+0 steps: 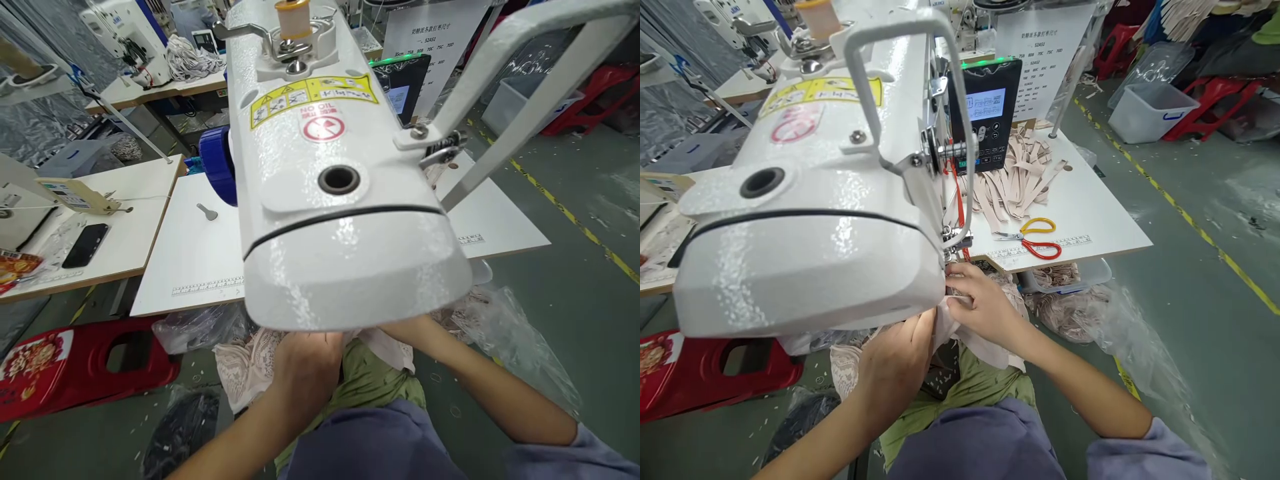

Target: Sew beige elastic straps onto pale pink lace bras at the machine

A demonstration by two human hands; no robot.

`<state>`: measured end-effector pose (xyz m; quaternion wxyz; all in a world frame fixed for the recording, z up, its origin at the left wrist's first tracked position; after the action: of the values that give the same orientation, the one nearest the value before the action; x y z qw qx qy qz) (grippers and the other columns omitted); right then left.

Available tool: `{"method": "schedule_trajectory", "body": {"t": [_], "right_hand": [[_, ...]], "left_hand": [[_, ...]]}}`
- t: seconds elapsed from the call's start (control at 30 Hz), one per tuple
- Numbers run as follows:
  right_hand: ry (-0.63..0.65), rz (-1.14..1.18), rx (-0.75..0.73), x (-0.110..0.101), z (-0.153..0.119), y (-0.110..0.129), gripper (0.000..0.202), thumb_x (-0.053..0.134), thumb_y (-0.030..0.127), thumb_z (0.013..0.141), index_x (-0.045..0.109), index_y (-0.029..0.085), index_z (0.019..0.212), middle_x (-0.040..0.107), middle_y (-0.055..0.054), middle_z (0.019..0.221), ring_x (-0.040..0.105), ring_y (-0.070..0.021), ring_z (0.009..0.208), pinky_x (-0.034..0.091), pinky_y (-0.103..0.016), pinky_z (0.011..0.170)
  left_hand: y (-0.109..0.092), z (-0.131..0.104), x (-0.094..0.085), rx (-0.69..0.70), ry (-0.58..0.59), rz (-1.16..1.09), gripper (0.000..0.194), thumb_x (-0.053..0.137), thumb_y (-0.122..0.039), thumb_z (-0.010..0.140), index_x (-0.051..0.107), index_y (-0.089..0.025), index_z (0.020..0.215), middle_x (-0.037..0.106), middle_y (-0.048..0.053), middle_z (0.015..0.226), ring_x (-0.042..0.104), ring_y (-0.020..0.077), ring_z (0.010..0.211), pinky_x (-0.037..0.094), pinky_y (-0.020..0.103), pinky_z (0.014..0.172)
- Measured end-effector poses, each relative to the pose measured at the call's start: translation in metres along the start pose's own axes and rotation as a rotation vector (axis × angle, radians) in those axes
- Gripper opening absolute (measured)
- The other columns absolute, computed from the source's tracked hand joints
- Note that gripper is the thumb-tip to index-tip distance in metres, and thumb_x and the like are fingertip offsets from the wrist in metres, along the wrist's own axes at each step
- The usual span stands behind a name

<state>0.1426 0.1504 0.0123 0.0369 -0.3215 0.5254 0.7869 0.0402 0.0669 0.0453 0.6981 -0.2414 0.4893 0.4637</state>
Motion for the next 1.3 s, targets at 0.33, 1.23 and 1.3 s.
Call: {"method": "schedule_trajectory", "body": {"t": [0.33, 1.23, 1.3], "right_hand": [[0.031, 0.022, -0.065, 0.0, 0.011, -0.002, 0.025, 0.061, 0.018, 0.083, 0.075, 0.032, 0.099, 0.071, -0.004, 0.103, 0.066, -0.0272, 0.101, 0.061, -0.042, 0.079], [-0.069, 0.164, 0.116, 0.005, -0.011, -0.029, 0.039, 0.064, 0.033, 0.081, 0.058, 0.027, 0.119, 0.068, -0.007, 0.103, 0.062, -0.0194, 0.069, 0.053, -0.031, 0.057], [-0.068, 0.164, 0.131, 0.004, -0.015, -0.036, 0.037, 0.064, 0.037, 0.082, 0.059, 0.025, 0.117, 0.069, -0.006, 0.095, 0.061, -0.0189, 0.066, 0.051, -0.03, 0.056]], "left_hand": [[0.001, 0.002, -0.004, -0.051, -0.095, 0.024, 0.02, 0.046, -0.008, 0.09, 0.062, -0.015, 0.099, 0.062, 0.001, 0.055, 0.057, 0.0178, 0.043, 0.036, 0.03, 0.045], [0.038, -0.032, 0.009, -0.356, -0.086, -0.306, 0.021, 0.046, -0.027, 0.096, 0.059, -0.021, 0.081, 0.064, 0.001, 0.059, 0.063, 0.0157, 0.053, 0.043, 0.024, 0.05], [0.051, -0.04, 0.022, -0.536, -0.014, -0.528, 0.023, 0.048, -0.037, 0.096, 0.056, -0.02, 0.083, 0.065, 0.002, 0.065, 0.062, 0.0155, 0.055, 0.044, 0.023, 0.048]]}}
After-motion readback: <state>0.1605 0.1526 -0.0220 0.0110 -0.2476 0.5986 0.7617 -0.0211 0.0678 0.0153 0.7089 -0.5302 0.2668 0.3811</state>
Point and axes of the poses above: each hand's wrist, its own z-axis towards the middle knuckle, its own x-axis out of the palm, y = z × x, the point moved 8 cm from there along z, towards the middle knuckle
